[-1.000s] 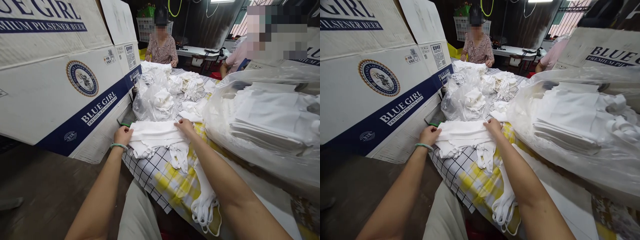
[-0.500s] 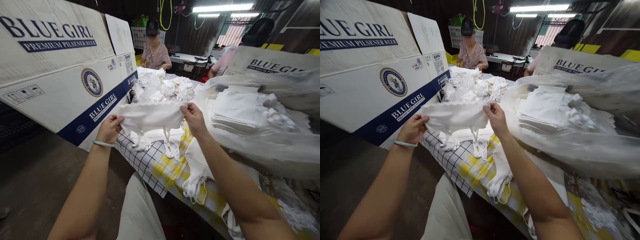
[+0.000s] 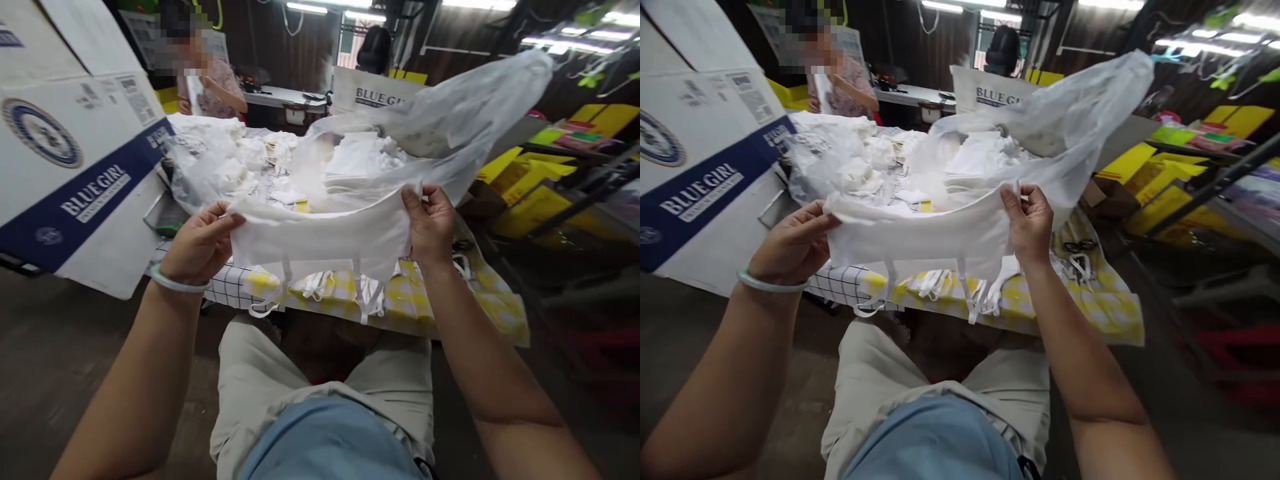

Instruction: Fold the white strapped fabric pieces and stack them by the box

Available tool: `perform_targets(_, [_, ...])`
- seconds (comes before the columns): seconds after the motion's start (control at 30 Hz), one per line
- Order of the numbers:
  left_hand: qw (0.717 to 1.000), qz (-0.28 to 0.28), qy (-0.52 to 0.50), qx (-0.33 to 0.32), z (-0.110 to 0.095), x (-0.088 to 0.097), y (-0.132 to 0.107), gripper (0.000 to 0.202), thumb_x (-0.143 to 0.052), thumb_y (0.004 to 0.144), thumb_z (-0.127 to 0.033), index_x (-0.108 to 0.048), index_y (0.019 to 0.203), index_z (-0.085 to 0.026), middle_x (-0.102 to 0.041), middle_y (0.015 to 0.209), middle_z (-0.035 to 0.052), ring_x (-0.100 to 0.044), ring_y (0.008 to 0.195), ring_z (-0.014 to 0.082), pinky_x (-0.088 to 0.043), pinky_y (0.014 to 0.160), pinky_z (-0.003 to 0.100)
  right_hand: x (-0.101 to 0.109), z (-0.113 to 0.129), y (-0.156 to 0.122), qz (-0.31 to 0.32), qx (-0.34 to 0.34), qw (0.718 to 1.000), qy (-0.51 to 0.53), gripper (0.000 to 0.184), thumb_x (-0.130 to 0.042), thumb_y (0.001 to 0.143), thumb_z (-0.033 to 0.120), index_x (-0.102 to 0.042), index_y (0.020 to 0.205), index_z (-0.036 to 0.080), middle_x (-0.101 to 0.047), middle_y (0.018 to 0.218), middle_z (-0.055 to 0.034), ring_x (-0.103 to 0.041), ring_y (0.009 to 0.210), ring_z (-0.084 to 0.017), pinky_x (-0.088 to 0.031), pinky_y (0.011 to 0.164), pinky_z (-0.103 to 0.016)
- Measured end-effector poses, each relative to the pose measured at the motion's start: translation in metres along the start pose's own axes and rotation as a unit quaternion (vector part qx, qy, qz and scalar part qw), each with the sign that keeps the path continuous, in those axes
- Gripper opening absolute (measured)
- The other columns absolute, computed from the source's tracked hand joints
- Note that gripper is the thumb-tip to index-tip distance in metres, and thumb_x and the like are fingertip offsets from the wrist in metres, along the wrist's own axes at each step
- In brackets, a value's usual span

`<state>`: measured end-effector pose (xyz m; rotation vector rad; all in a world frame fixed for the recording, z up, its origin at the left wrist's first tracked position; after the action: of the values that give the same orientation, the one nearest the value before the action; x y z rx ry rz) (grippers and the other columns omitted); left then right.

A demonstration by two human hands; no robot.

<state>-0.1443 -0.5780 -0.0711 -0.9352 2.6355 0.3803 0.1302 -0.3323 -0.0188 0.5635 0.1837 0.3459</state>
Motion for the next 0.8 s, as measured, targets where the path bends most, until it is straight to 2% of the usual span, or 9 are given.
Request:
perform_targets(0.1, [0.993, 0.055, -0.012, 0.101, 0.044, -0.025, -0.013, 0.026, -0.078, 0.065, -0.018, -0.064, 0.087, -0.014, -0.068, 0.073, 0.0025, -0.063, 0.065, 0.0133, -0.053, 0.058, 0.02, 0.055, -0.016, -0.036, -0.04, -0.071, 0.997, -0.011, 0.035, -0.076, 0.069, 0.047, -0.057, 0.084, 0.021, -0.063, 0.068, 0.0049, -0.057, 0.057, -0.01, -0.047, 0.053, -0.021])
perform_targets(0.2, [0.982, 0.086, -0.004, 0.166, 0.077, -0.035, -0.004, 0.02, -0.078, 0.065, -0.016, -0.065, 0.079, -0.012, -0.065, 0.066, 0.0015, -0.059, 0.057, 0.0104, -0.051, 0.054, 0.019, 0.085, -0.046, -0.058, -0.058, -0.138, 0.989, -0.007, 0.039, -0.078, 0.065, 0.047, -0.058, 0.085, 0.02, -0.065, 0.068, 0.0035, -0.058, 0.056, -0.011, -0.048, 0.053, -0.023])
perform_targets(0.33, [0.978, 0.071, 0.038, 0.192, 0.12, -0.038, 0.049, 0.019, -0.079, 0.062, -0.019, -0.063, 0.07, -0.013, -0.057, 0.057, -0.0021, -0.051, 0.047, 0.0062, -0.04, 0.043, 0.015, 0.089, -0.113, -0.052, -0.052, -0.206, 0.977, -0.012, 0.044, -0.075, 0.064, 0.052, -0.057, 0.087, 0.019, -0.066, 0.067, 0.0019, -0.058, 0.056, -0.013, -0.048, 0.054, -0.026])
perform_targets(0.43, [0.966, 0.005, 0.103, 0.239, 0.17, -0.033, 0.09, 0.022, -0.079, 0.057, -0.018, -0.06, 0.067, -0.012, -0.057, 0.056, -0.0012, -0.052, 0.047, 0.0078, -0.04, 0.043, 0.018, 0.088, -0.171, -0.033, -0.039, -0.229, 0.966, -0.113, 0.043, -0.066, 0.066, 0.057, -0.056, 0.083, 0.019, -0.065, 0.069, 0.0001, -0.059, 0.06, -0.015, -0.048, 0.058, -0.027])
perform_targets(0.53, [0.947, -0.038, 0.152, 0.281, 0.214, -0.026, 0.111, 0.025, -0.079, 0.051, -0.014, -0.059, 0.066, -0.012, -0.058, 0.054, 0.0008, -0.053, 0.047, 0.0113, -0.043, 0.045, 0.023, 0.092, -0.218, -0.025, -0.022, -0.243, 0.946, -0.212, 0.036, -0.066, 0.062, 0.051, -0.056, 0.074, 0.019, -0.062, 0.063, -0.0005, -0.057, 0.06, -0.016, -0.046, 0.059, -0.029])
perform_targets(0.63, [0.941, -0.043, 0.168, 0.291, 0.234, -0.019, 0.118, 0.03, -0.08, 0.048, -0.017, -0.061, 0.07, -0.011, -0.06, 0.057, 0.0026, -0.056, 0.049, 0.0132, -0.045, 0.048, 0.025, 0.099, -0.245, -0.028, -0.007, -0.254, 0.939, -0.234, 0.03, -0.07, 0.057, 0.04, -0.058, 0.075, 0.019, -0.058, 0.059, 0.0012, -0.054, 0.057, -0.016, -0.045, 0.058, -0.03])
perform_targets(0.8, [0.944, -0.041, 0.198, 0.262, 0.234, -0.015, 0.134, 0.036, -0.077, 0.045, -0.016, -0.062, 0.077, -0.014, -0.06, 0.058, -0.0015, -0.054, 0.049, 0.0108, -0.044, 0.05, 0.024, 0.103, -0.25, -0.028, 0.014, -0.225, 0.934, -0.278, 0.032, -0.062, 0.065, 0.034, -0.06, 0.093, 0.018, -0.061, 0.069, -0.0016, -0.057, 0.063, -0.018, -0.046, 0.062, -0.031])
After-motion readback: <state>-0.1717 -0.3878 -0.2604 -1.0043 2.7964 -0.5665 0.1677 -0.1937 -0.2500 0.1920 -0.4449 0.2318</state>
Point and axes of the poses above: each hand's wrist, its own y-axis towards the middle knuckle, its own x-axis out of the back of the hand, z = x × y, the point moved 10 cm from there along y, towards the middle knuckle
